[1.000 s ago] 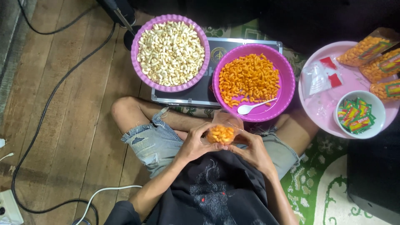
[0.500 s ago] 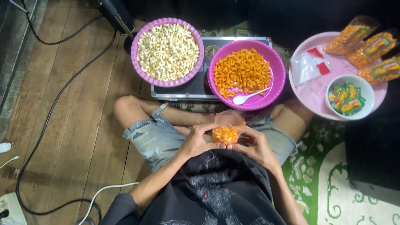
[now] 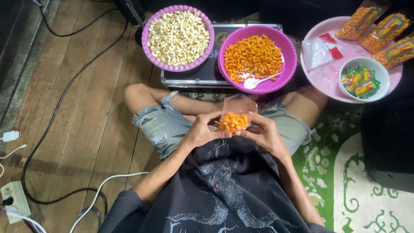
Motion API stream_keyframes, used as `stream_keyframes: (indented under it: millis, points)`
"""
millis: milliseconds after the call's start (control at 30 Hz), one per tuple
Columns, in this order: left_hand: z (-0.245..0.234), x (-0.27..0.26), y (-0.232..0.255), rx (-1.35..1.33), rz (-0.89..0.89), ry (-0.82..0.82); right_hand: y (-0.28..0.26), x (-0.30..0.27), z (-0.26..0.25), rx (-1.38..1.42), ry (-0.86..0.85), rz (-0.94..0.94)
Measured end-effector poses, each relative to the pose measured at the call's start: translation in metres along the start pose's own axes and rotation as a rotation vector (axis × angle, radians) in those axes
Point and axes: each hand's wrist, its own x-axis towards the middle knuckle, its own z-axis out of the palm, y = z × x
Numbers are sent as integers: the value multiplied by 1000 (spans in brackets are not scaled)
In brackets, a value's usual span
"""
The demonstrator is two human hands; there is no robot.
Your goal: A person sitting on the floor uses a spoon to scoop orange snacks from a bowl into small plastic bags.
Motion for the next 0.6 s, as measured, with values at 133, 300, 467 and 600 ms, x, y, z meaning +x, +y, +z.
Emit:
stream_keyframes:
  millis: [133,300,467,600]
  points:
    - [-3,-4,5,43,-5,50,5,5,9,-6,-59,0]
    - [-2,4,28,-110,-43,20,28,11,9,-26,33,2]
    - [-5,-1,15,-62,-73,42,19,14,19,-11,9,32]
    - [-19,1,-5,-47,-82,112,0,25,26,30,-45,81]
